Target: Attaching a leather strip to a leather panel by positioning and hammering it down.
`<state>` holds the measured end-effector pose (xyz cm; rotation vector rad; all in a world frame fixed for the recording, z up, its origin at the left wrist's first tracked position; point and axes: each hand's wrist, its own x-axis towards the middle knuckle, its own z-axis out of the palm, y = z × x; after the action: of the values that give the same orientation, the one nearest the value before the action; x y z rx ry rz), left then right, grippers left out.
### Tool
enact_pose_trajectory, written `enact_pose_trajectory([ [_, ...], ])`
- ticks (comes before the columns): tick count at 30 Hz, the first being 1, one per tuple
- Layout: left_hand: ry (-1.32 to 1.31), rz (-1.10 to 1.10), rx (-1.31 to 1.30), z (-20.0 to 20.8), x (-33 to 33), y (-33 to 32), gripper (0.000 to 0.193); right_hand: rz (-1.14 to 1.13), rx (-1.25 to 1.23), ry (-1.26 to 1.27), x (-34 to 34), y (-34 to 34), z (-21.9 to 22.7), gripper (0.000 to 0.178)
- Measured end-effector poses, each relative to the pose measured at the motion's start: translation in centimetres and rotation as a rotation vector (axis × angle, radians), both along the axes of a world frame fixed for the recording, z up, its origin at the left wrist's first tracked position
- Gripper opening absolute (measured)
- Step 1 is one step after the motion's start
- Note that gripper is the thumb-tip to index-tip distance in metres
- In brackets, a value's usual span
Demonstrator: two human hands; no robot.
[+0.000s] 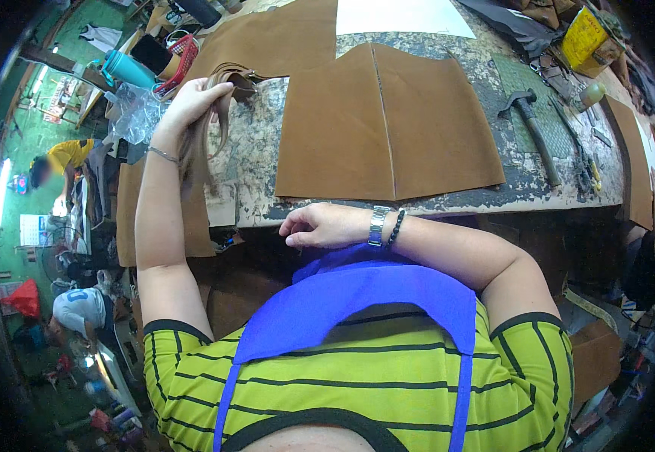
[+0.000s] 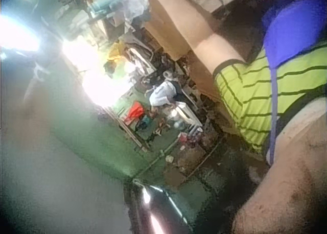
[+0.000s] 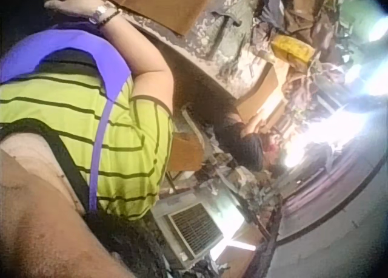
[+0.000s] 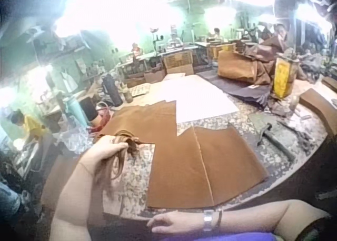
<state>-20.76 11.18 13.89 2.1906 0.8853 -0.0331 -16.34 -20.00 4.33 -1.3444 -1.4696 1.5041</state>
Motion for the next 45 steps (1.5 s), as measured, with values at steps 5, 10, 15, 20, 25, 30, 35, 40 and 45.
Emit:
enact_pose_trajectory([
  [5, 0.236, 0.177, 0.041, 0.0, -3.0, -2.2, 0.042, -0.008, 0.035, 0.026, 0.1, 0.5, -0.1, 0.037],
  [10, -0.196, 0.135, -0.339, -2.3, -6.4, -4.2, 0.024, -0.347, -0.129, 0.541, 0.9, 5.2, 0.7, 0.051],
  [15, -0.327, 0.020, -0.427, -3.0, -7.8, -9.5, 0.021, -0.341, -0.343, 1.078, 2.8, 12.7, 1.5, 0.061],
  [20, -0.422, 0.149, -0.495, -4.2, -10.9, -11.5, 0.026, -0.709, 0.045, 0.806, 0.5, 16.5, 4.4, 0.021],
  [25, -0.467, 0.285, -0.426, -5.3, -11.9, -8.6, 0.043, -0.642, 0.113, 0.726, 3.1, 22.1, 6.2, 0.024],
  [30, -0.068, 0.295, 0.252, -10.0, -12.4, -4.0, 0.081, -0.775, 0.141, -0.129, 6.2, 22.4, 0.5, 0.115],
  [35, -0.113, 0.264, 0.437, -9.8, -11.4, -4.4, 0.068, -0.628, 0.286, -0.096, 5.4, 19.7, -2.9, 0.066],
  [40, -0.048, 0.255, 0.588, -9.6, -10.7, -4.1, 0.062, -0.534, 0.277, -0.117, 2.8, 19.6, -2.5, 0.049],
  [45, -0.338, 0.352, 0.303, -9.5, -10.8, -3.6, 0.031, -0.547, 0.317, -0.177, 1.7, 19.5, -1.2, 0.040],
])
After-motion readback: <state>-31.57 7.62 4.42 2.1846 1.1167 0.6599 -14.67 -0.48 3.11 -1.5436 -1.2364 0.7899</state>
